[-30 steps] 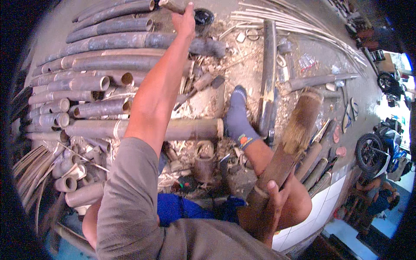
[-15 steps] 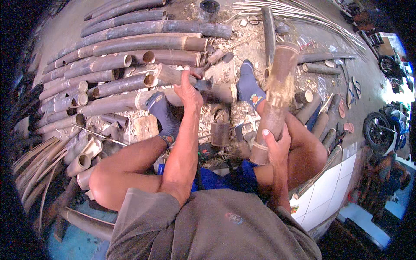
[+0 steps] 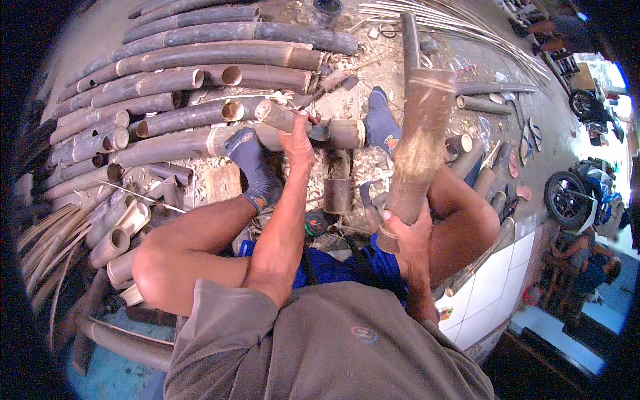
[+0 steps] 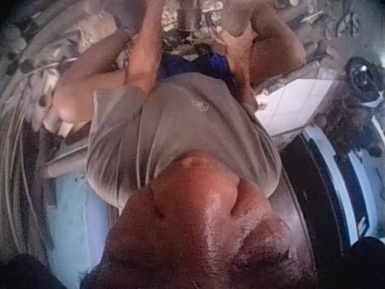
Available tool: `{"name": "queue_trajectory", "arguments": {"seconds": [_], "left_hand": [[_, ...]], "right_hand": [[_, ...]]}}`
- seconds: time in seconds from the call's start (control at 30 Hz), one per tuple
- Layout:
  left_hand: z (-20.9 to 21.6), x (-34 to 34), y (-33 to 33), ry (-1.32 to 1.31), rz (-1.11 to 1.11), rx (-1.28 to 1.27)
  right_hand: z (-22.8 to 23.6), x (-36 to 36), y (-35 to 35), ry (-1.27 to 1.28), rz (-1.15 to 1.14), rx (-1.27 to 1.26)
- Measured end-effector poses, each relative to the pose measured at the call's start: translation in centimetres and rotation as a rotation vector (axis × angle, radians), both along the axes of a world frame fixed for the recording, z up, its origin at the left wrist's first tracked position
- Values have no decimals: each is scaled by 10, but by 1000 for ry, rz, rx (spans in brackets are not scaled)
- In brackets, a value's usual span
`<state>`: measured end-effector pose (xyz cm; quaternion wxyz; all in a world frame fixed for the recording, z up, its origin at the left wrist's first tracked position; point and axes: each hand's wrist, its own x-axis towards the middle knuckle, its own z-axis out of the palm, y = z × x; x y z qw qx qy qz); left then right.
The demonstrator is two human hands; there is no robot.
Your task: The person sits on the floor and uses a wooden mallet to repeatedly strike the end of a bamboo segment held between their legs. They rotate the segment and continue striking to shape the end, then use a knife to scrape the interior surface.
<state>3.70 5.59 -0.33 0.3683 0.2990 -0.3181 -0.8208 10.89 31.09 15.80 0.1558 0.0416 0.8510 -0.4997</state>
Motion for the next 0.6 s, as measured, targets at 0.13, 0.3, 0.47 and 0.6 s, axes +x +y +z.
{"name": "queue_trajectory", "arguments": {"seconds": [0.13, 0.3, 0.47, 0.6], "left_hand": [[4, 4, 1, -11, -2, 21], [14, 8, 4, -209, 33, -121], [-13, 9, 6, -114, -44, -237], [-26, 12, 1, -134, -58, -277]], "right_hand": [[-5, 9, -8, -48, 18, -61], [10, -3, -24, 71, 150, 106], [72, -76, -92, 568, 489, 302], [179, -114, -201, 1024, 753, 26]]}}
